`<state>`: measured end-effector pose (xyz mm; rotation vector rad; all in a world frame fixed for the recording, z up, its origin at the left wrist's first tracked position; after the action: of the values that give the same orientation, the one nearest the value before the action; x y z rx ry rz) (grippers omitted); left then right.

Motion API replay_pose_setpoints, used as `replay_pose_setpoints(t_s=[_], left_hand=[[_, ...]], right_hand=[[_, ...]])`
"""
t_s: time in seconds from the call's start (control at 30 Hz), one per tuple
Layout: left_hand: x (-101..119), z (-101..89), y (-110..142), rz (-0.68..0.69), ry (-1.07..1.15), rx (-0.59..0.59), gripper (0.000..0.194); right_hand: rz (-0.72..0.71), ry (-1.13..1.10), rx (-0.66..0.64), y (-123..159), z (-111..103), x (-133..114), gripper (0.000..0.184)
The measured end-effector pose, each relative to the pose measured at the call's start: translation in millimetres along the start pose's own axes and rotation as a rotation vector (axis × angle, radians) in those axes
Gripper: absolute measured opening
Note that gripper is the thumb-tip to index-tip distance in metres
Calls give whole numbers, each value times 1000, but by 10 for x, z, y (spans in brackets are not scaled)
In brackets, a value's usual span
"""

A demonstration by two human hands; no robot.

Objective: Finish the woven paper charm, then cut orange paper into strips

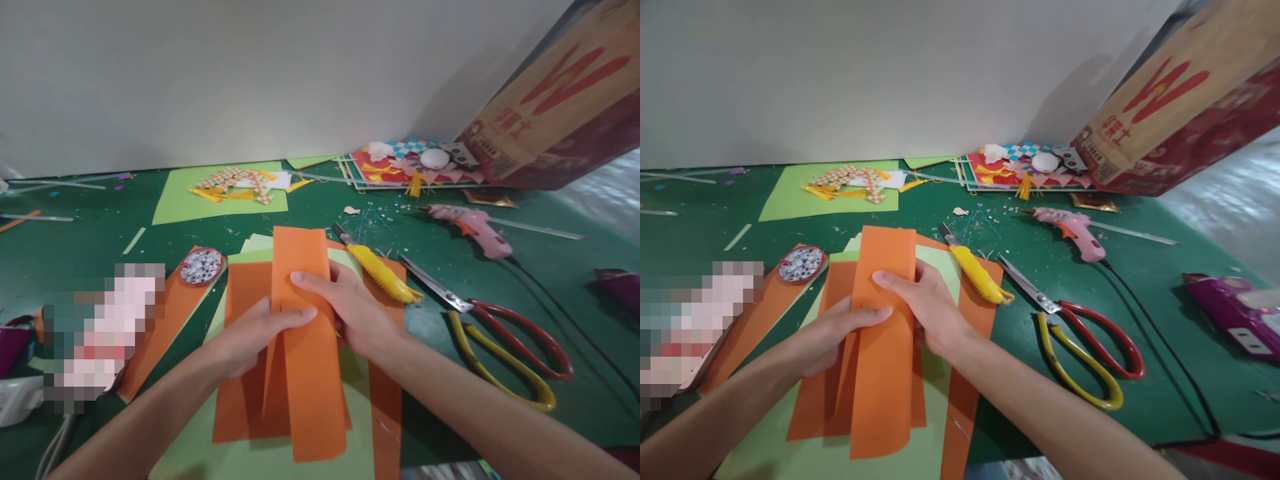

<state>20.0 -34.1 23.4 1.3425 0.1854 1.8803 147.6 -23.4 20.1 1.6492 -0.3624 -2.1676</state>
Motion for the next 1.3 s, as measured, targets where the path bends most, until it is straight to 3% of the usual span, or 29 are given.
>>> replay_pose_setpoints(t_s=[0.27, 0.37, 0.57, 1.3], left_hand=[[-39, 19, -19, 29, -41, -39, 36], [-51, 14, -29, 53, -21, -51, 35], [-47, 64, -15, 15, 51, -190, 30], [-62, 86, -41, 33, 55, -192, 28]], right_hand=[[-48, -30, 14, 16, 13, 36, 34], [-7, 3, 2, 30, 11, 27, 36], [63, 97, -33, 46, -10, -8, 34], [33, 91, -12, 29, -23, 28, 33]])
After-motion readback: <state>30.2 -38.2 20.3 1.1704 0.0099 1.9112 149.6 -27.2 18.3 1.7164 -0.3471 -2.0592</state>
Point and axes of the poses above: each hand's wrist, its own y-axis away from the middle knuckle, its own z-axis out of the palm, x = y × z, the point moved 2 cm from there along -y, towards the middle knuckle, and after that the axes turned 5 degrees about y, right-handed, at the moved point
